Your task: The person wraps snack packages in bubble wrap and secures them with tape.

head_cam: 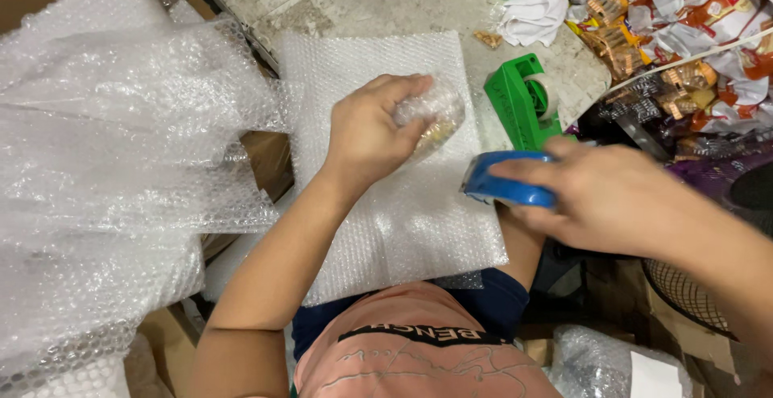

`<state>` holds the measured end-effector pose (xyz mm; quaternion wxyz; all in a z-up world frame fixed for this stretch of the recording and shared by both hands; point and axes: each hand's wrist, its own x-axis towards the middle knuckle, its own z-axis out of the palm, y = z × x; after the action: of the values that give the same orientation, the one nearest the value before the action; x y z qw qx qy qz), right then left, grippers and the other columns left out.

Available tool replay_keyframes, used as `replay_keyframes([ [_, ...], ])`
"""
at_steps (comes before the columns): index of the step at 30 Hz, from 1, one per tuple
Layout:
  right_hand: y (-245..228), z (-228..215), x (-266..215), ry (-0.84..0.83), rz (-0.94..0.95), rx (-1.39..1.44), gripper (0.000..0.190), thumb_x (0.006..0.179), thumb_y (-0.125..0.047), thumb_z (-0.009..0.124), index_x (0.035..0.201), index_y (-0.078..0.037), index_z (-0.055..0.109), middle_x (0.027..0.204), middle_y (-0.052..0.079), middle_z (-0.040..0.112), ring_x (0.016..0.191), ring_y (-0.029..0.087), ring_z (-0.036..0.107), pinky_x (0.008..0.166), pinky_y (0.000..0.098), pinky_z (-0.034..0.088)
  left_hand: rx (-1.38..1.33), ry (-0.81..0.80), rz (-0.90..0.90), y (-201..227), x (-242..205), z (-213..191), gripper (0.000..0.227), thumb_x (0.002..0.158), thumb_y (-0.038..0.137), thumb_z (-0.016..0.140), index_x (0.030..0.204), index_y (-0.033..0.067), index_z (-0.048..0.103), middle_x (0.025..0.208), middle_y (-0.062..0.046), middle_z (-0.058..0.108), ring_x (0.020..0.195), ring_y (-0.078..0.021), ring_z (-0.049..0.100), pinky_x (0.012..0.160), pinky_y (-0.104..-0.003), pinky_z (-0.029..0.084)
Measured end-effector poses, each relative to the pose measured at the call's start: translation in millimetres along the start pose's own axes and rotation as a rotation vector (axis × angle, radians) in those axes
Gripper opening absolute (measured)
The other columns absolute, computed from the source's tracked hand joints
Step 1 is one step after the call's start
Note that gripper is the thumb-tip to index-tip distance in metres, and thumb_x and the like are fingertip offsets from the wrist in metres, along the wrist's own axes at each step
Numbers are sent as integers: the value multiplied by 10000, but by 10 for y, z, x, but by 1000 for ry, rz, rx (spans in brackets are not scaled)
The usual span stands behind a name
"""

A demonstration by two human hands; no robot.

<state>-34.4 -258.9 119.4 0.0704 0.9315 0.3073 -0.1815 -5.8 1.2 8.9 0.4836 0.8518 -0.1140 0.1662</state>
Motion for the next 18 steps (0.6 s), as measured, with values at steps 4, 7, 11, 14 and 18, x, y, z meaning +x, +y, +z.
replay_keyframes([
  [4,95,-369,-508,71,90,173,603,860,-491,659,1435,-313,624,936,41,666,744,192,712,687,324,587,41,-189,283,19,-78,-32,598,804,184,860,1346,65,638,1348,-154,658,1197,-334,668,1021,-406,538],
  [7,214,-464,-664,422,-66,444,594,876,-402,643,1413,-148,635,954,70,698,753,174,686,698,334,572,-128,-204,293,98,-271,178,798,827,207,883,1492,76,461,1426,-179,594,1275,-344,657,1077,-397,548],
  [11,6,-414,-522,550,-85,776,417,983,-258,613,1368,-101,581,1138,135,698,961,203,739,850,317,618,-411,-121,140,212,-448,450,1239,824,139,897,1637,75,-36,1606,-311,378,1355,-402,602,1092,-401,556],
  [14,-78,-409,-417,160,273,354,539,909,-340,723,1434,-253,639,976,94,686,796,187,710,708,306,615,-433,-156,37,107,-379,452,1330,867,104,900,1618,145,-197,1661,-319,314,1365,-399,622,1036,-388,579],
  [18,-67,-288,-599,349,55,490,525,869,-393,674,1365,-223,674,888,53,682,701,142,683,584,281,545,-565,-170,-89,-162,-233,188,1317,853,9,827,1618,204,-227,1694,-308,292,1413,-406,592,955,-415,625],
])
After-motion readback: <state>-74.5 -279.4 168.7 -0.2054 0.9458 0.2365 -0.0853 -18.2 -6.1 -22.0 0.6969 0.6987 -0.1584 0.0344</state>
